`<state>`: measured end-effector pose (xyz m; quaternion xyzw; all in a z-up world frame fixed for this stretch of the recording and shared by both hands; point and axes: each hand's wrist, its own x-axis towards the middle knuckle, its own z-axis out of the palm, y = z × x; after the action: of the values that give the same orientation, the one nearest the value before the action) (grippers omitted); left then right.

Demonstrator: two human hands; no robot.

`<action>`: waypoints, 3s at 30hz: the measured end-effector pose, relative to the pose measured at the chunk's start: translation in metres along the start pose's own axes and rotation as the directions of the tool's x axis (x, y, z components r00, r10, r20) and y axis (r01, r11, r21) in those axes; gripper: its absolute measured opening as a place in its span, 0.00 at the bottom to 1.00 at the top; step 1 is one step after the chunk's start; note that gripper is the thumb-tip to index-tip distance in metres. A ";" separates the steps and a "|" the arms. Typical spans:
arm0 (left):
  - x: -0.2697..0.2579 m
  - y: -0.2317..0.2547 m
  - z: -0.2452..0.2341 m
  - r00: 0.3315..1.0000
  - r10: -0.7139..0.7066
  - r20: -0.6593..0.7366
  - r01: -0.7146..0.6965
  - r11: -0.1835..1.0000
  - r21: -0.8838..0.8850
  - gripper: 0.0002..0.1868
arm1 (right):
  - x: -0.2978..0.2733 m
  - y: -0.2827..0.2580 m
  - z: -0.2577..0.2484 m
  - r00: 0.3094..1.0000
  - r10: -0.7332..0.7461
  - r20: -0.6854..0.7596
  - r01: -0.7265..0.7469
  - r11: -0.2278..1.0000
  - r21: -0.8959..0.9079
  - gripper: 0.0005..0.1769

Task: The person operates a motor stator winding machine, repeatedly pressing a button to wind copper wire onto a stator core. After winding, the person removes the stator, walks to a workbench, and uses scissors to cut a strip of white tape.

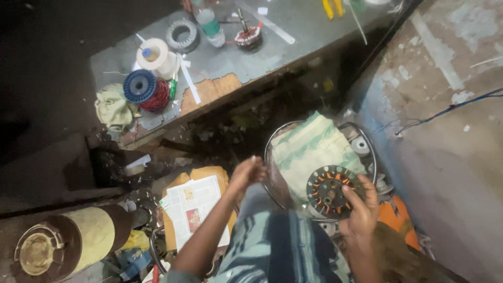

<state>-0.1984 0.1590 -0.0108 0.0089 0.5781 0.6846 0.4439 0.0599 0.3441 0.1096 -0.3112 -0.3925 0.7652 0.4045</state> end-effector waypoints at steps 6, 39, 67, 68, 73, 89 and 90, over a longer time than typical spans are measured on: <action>0.090 0.028 -0.110 0.992 0.034 0.118 -0.120 0.092 0.988 0.25 | 0.019 0.015 0.045 0.983 -0.071 -0.168 0.037 0.980 -0.196 0.28; 0.156 0.129 -0.333 0.987 -0.150 -0.053 0.138 0.638 0.757 0.28 | 0.210 0.149 0.290 0.922 0.032 0.386 0.284 0.623 -0.729 0.21; 0.117 -0.021 0.048 0.493 -0.496 -0.715 0.663 0.746 -0.061 0.17 | 0.497 0.089 0.317 0.278 0.285 0.917 0.604 0.690 -0.398 0.19; 0.121 -0.025 0.041 0.487 -0.492 -0.722 0.665 0.745 -0.060 0.18 | 0.501 0.094 0.319 0.256 0.254 0.932 0.616 0.701 -0.360 0.19; 0.118 -0.051 0.038 0.494 -0.535 -0.685 0.684 0.725 -0.074 0.18 | 0.498 0.107 0.313 0.237 0.266 0.934 0.611 0.707 -0.356 0.18; 0.162 -0.082 0.003 0.507 -0.594 -0.624 0.736 0.676 -0.045 0.21 | 0.503 0.116 0.278 0.230 0.117 0.966 0.848 0.464 -0.257 0.26; 0.162 -0.082 0.001 0.518 -0.592 -0.617 0.744 0.668 -0.016 0.21 | 0.506 0.116 0.272 0.239 0.136 0.962 0.820 0.502 -0.274 0.28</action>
<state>-0.2472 0.2549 -0.1574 -0.3666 0.7217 0.3482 0.4727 -0.4418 0.6433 0.0657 0.1519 -0.8930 0.4083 0.1129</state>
